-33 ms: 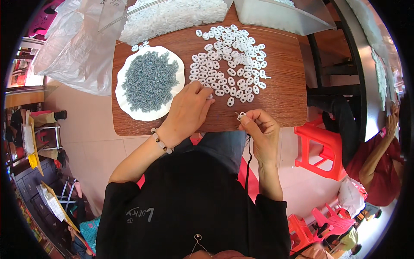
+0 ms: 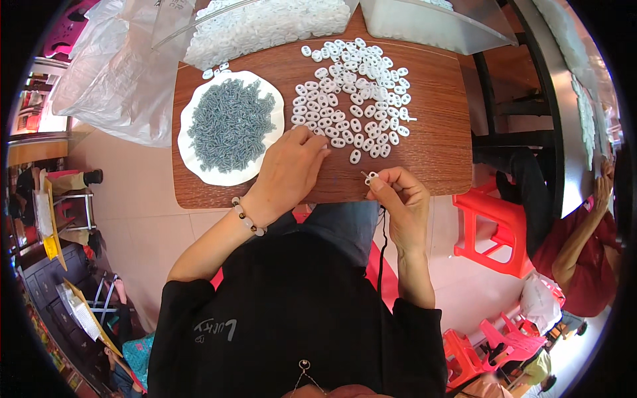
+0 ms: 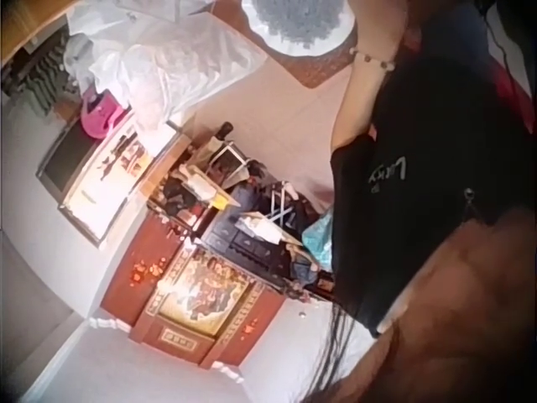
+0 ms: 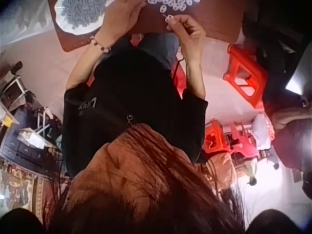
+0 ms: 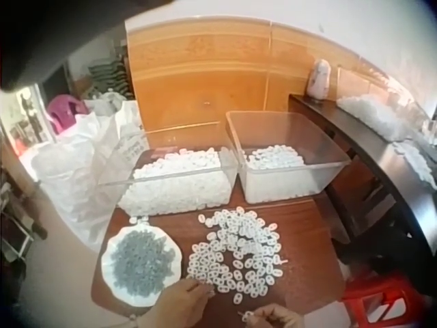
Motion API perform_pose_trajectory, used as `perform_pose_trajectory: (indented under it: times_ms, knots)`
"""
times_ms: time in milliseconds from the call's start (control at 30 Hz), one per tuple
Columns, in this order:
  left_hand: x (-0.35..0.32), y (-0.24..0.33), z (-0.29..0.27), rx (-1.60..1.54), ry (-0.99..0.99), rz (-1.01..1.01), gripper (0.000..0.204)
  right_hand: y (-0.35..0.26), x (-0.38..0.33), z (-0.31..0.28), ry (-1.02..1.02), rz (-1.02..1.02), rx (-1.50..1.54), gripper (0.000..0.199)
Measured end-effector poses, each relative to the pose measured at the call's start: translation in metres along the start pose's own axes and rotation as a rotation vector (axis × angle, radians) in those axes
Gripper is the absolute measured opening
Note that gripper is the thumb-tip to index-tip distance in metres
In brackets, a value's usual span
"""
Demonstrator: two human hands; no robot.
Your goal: Assembling small plastic components by inserting small grey pins into white oval plastic bases.
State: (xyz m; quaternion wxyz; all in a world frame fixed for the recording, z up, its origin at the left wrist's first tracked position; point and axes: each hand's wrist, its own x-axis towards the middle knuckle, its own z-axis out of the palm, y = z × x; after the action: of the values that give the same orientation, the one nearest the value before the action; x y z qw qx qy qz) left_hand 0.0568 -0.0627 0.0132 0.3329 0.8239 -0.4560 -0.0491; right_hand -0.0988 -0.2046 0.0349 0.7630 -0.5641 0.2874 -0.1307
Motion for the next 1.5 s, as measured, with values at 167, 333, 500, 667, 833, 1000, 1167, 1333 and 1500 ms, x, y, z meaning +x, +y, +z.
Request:
perform_pose_trajectory:
  times_ms: [167,333,500,667,833,1000,1167,1333,1500]
  knots:
    - [0.002,0.002,-0.011,-0.286,0.010,-0.118,0.017,-0.003,0.003,0.006,0.004,-0.008,0.062,0.008]
    - [-0.002,0.003,-0.021,-1.317,-0.164,-0.666,0.026,-0.012,0.007,0.016,-0.025,0.010,0.134,0.009]
    - [-0.014,0.008,-0.019,-1.520,-0.135,-0.695,0.028,-0.012,0.010,0.025,-0.083,0.042,0.187,0.011]
    - [-0.021,0.013,-0.018,-1.522,-0.116,-0.690,0.027,-0.011,0.011,0.028,-0.112,0.026,0.188,0.011]
    - [-0.027,0.016,-0.016,-1.484,-0.079,-0.672,0.026,-0.009,0.011,0.027,-0.107,0.030,0.185,0.011]
    - [-0.032,0.020,-0.009,-1.483,-0.131,-0.663,0.023,-0.008,0.011,0.029,-0.118,0.038,0.193,0.011]
    - [-0.032,0.025,0.000,-1.405,-0.199,-0.625,0.022,-0.010,0.008,0.033,-0.140,0.034,0.242,0.011]
    - [-0.030,0.026,0.004,-1.356,-0.106,-0.539,0.023,-0.004,0.008,0.032,-0.177,0.022,0.217,0.010]
    - [-0.030,0.027,-0.003,-1.390,-0.254,-0.703,0.019,-0.005,0.004,0.034,-0.202,-0.060,0.215,0.008]
